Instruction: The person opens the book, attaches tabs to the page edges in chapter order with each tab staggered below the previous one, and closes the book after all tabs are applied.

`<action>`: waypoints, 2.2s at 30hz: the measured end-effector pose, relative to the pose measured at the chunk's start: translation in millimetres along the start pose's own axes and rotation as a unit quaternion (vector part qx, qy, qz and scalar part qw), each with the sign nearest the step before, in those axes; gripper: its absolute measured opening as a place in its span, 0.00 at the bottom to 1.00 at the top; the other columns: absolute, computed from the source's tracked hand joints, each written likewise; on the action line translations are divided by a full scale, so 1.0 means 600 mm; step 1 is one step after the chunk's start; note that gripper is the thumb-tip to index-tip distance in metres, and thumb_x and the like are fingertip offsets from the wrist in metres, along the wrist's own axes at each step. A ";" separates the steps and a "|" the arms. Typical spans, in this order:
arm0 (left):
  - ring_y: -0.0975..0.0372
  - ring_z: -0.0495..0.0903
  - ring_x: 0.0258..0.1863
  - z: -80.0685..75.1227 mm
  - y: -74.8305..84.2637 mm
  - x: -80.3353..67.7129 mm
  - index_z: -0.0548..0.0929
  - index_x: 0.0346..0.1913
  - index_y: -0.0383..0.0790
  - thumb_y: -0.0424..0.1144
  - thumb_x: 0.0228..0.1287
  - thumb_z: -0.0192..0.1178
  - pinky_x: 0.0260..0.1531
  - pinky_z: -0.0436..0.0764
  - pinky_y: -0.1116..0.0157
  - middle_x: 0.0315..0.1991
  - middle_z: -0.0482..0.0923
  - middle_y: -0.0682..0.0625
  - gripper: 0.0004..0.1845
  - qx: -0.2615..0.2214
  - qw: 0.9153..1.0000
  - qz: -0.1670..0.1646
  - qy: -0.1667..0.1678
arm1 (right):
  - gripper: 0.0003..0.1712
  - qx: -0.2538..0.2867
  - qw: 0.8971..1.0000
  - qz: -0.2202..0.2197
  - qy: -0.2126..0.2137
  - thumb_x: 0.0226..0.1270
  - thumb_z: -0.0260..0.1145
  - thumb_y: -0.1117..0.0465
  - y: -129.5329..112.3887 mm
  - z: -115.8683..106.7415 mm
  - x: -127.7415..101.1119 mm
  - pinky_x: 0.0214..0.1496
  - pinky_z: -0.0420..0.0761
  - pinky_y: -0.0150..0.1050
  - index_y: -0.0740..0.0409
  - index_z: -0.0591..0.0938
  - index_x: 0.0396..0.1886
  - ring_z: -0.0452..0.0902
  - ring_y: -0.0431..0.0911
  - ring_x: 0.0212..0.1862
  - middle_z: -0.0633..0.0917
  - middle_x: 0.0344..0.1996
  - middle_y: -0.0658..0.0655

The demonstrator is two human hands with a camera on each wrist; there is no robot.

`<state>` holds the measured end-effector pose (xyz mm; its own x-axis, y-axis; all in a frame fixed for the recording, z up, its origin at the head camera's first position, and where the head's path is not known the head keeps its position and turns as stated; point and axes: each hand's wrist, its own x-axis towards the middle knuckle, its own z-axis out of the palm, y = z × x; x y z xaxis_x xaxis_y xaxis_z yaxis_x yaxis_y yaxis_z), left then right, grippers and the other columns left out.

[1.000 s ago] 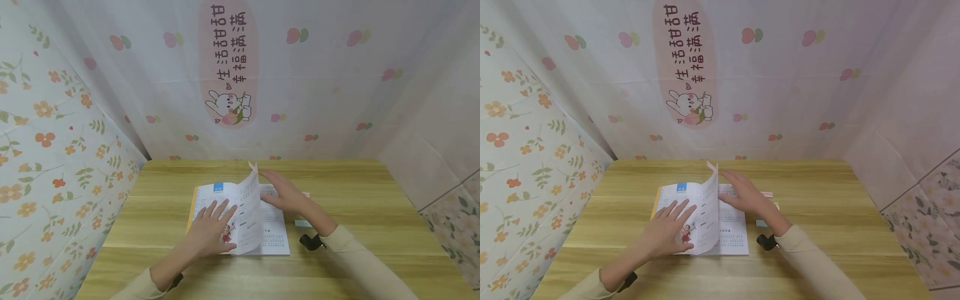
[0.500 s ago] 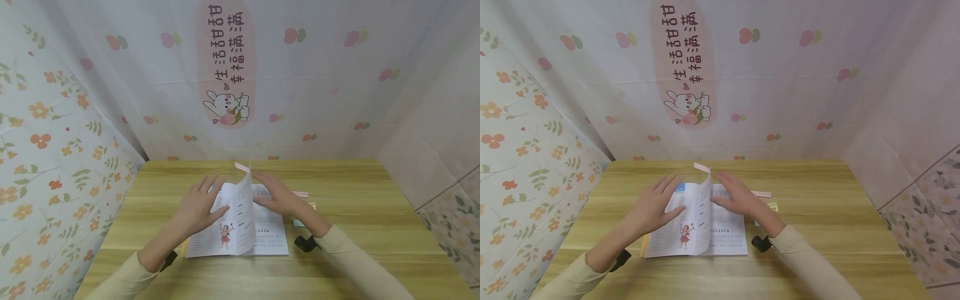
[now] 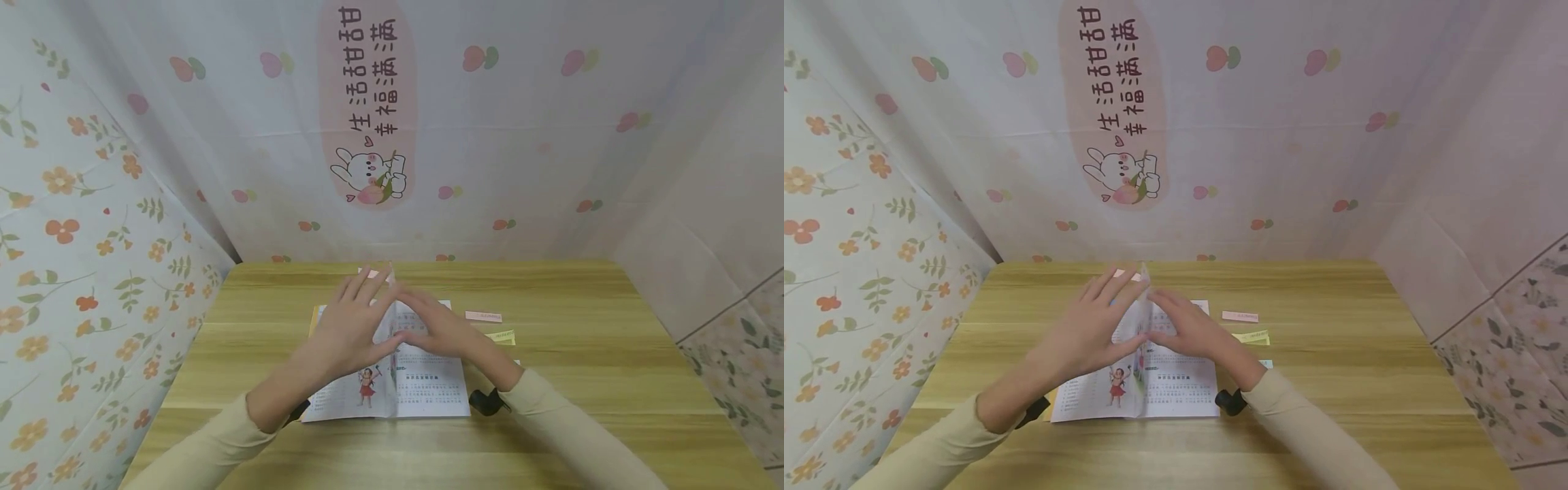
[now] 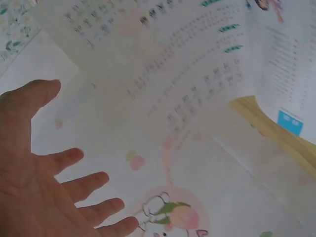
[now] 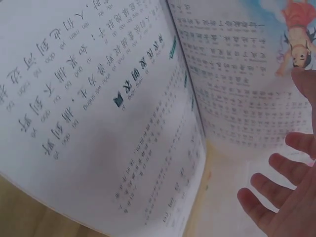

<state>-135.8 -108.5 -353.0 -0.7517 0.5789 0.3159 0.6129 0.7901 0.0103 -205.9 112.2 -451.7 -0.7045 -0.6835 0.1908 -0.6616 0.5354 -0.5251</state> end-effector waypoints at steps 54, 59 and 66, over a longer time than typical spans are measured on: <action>0.42 0.53 0.76 0.101 0.001 -0.122 0.76 0.71 0.53 0.65 0.54 0.72 0.69 0.52 0.36 0.77 0.60 0.44 0.43 0.065 0.980 0.062 -0.178 | 0.45 -0.022 0.993 0.108 -0.033 0.72 0.65 0.40 0.066 -0.031 -0.073 0.72 0.61 0.57 0.59 0.64 0.78 0.59 0.58 0.74 0.66 0.74 0.61; 0.43 0.55 0.75 0.106 -0.003 -0.125 0.76 0.71 0.54 0.59 0.54 0.75 0.68 0.54 0.37 0.76 0.61 0.45 0.40 0.099 0.976 0.076 -0.176 | 0.44 -0.022 0.993 0.111 -0.030 0.72 0.65 0.41 0.070 -0.037 -0.081 0.72 0.60 0.60 0.61 0.64 0.77 0.59 0.60 0.74 0.66 0.74 0.63; 0.43 0.56 0.75 0.105 -0.003 -0.129 0.76 0.71 0.55 0.61 0.55 0.74 0.68 0.55 0.36 0.76 0.61 0.45 0.41 0.108 0.974 0.076 -0.182 | 0.44 -0.012 0.993 0.119 -0.018 0.73 0.64 0.41 0.079 -0.050 -0.098 0.71 0.60 0.62 0.63 0.64 0.77 0.61 0.62 0.73 0.66 0.73 0.65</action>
<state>-93.9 -141.9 -437.4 -0.7172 0.6943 -0.0595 0.6876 0.6912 -0.2225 -203.4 192.4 -463.0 -0.8320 -0.5537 0.0346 -0.4847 0.6951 -0.5310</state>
